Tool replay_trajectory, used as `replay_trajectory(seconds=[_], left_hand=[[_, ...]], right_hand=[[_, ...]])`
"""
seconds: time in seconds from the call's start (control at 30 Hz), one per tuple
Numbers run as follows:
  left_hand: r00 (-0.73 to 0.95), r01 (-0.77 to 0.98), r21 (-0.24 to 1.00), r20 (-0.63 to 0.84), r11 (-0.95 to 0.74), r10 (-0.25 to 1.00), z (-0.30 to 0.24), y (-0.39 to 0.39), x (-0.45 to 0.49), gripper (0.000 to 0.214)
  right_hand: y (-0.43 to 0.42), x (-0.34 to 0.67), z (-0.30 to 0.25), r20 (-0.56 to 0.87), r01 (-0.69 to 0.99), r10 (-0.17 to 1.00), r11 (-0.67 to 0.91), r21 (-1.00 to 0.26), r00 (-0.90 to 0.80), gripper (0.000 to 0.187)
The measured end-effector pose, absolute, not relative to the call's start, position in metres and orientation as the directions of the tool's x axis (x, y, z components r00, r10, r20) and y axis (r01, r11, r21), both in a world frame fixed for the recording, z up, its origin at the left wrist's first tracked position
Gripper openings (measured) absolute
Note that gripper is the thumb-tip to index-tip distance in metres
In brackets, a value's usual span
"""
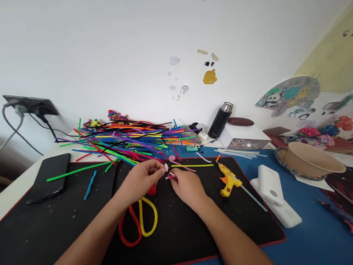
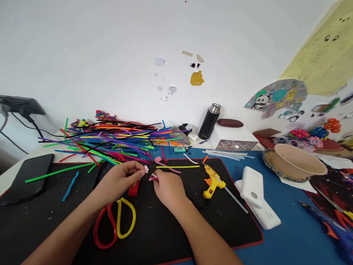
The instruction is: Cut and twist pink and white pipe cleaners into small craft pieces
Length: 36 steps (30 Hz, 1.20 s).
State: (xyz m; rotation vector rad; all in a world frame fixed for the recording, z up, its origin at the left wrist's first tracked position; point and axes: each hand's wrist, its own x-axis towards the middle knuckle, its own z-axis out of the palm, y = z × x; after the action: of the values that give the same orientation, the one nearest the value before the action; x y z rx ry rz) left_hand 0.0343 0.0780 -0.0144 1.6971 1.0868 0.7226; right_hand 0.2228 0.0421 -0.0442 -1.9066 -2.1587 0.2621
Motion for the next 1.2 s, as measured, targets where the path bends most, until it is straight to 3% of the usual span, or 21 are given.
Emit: replay_trajectory(seconds=[0.27,0.43,0.6,0.77,1.0,1.2], left_hand=[[0.379,0.3,0.95,-0.031,-0.091,0.925,-0.009,0.08,0.033,0.039],[0.444,0.356,0.93,-0.085,-0.088,0.892,-0.008,0.08,0.03,0.043],[0.517,0.348,0.937,-0.188,-0.004,0.835,-0.006,0.077,0.03,0.046],[0.55,0.282,0.956,-0.233,0.084,0.802,-0.004,0.075,0.032,0.046],[0.493,0.199,0.976,-0.177,0.088,0.852,-0.006,0.075,0.034,0.045],[0.443,0.223,0.974,-0.126,0.027,0.888,-0.004,0.074,0.038,0.05]], right_hand=[[0.035,0.231,-0.044,0.27,0.766,0.958,0.244,-0.595,-0.095,0.021],[0.026,0.23,-0.038,0.405,0.698,0.905,0.374,-0.611,-0.131,0.026],[0.023,0.229,-0.033,0.454,0.686,0.881,0.413,-0.598,-0.135,0.028],[0.023,0.229,-0.031,0.441,0.669,0.888,0.409,-0.621,-0.133,0.028],[0.026,0.227,-0.026,0.277,0.471,0.957,0.204,-0.858,0.09,0.022],[0.03,0.227,-0.029,0.154,0.292,0.985,0.124,-0.948,0.082,0.025]])
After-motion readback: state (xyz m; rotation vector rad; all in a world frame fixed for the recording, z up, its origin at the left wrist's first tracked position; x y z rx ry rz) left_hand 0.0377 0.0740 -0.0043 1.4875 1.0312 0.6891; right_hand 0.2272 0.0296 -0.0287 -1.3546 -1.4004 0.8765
